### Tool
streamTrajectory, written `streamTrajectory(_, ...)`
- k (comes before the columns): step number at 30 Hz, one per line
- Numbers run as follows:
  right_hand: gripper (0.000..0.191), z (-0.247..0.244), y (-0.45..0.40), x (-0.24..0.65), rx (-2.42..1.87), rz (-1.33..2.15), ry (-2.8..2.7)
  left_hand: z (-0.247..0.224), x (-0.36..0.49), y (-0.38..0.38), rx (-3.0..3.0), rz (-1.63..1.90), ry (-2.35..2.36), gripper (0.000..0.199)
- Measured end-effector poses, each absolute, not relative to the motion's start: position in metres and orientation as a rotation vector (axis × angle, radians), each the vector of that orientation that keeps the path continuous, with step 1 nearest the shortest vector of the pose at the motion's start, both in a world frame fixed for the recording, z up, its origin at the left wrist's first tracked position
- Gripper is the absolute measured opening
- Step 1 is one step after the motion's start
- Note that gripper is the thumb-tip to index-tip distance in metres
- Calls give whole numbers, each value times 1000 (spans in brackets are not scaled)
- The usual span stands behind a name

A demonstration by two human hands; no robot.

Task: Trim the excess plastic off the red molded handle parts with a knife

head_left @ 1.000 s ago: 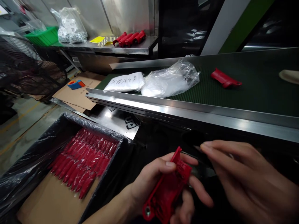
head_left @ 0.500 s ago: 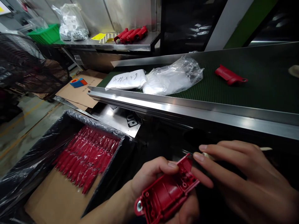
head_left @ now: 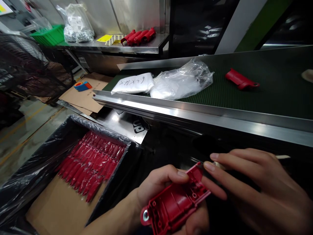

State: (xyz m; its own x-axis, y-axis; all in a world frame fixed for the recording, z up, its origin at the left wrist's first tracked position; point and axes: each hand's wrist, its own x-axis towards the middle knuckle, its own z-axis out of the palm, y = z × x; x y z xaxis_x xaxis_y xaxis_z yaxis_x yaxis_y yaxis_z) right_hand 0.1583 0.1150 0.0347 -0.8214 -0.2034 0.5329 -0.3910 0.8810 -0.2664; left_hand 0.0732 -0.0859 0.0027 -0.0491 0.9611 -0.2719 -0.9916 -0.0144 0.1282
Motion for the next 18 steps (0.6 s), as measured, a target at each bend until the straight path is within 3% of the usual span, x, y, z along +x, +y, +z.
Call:
streamTrajectory(4,49,35,127,159,484,431,-2520,10,73,-84,-138,1603,467,59)
streamTrajectory(9,56,32,160,152,502,375,-2464,39,80,-85,-16,1360,708,46)
streamTrajectory(16,25,43,113,147,-44,955,-2466,15,73,-79,4,1570,264,53)
streamTrajectory(18,26,45,104,151,-89,925,-2546,12,71,-78,-35,1654,280,52)
